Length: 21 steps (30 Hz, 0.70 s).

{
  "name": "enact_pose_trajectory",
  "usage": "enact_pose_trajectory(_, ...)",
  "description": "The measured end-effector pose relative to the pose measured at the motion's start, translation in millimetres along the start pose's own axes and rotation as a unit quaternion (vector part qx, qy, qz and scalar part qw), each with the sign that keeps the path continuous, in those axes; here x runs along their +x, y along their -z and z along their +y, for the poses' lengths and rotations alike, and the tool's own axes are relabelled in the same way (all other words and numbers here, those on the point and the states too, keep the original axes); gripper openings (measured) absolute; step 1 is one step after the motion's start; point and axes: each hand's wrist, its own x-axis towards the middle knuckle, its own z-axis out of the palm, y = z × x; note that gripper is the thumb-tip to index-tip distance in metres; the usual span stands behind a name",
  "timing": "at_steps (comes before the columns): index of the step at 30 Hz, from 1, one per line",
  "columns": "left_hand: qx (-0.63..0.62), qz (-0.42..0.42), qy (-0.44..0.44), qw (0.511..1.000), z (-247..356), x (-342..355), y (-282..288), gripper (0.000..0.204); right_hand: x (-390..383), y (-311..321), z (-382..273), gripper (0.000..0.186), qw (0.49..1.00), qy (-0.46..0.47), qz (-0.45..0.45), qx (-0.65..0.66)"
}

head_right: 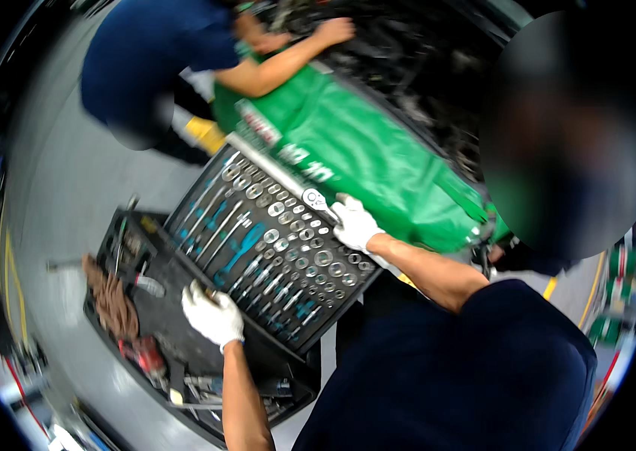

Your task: The person works on a car engine with the hood open, using a wrench and socket set to tighten bolts and adjust components. They repeatedly reach into the engine bay, select tools from a nearby toolbox, and manipulate hoses and parts while another person assists.

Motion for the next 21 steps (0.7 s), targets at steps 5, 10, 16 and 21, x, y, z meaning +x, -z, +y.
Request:
enact_pose_trajectory(5,-0.005,0.053,-0.072,0.996,-14.4,-13.5,-16.8,0.054,-58.0,-20.1,6.1,0.062,0.975,-0.158,-0.137,0.075)
enact_pose_trajectory(10,-0.01,0.023,-0.077,0.997,11.6,-22.0,-63.6,0.051,-64.9,-51.9,41.8,0.055,0.97,-0.07,-0.171,0.157)
enact_pose_trajectory(16,-0.09,0.032,-0.043,0.994,-4.3,-28.8,-80.4,0.046,-90.2,84.6,5.1,0.037,0.718,-0.049,-0.258,0.644)
enact_pose_trajectory(21,-0.336,-0.154,-0.014,0.929,164.5,-34.4,-21.6,0.043,-98.7,236.3,17.1,0.065,0.876,0.006,-0.105,0.471)
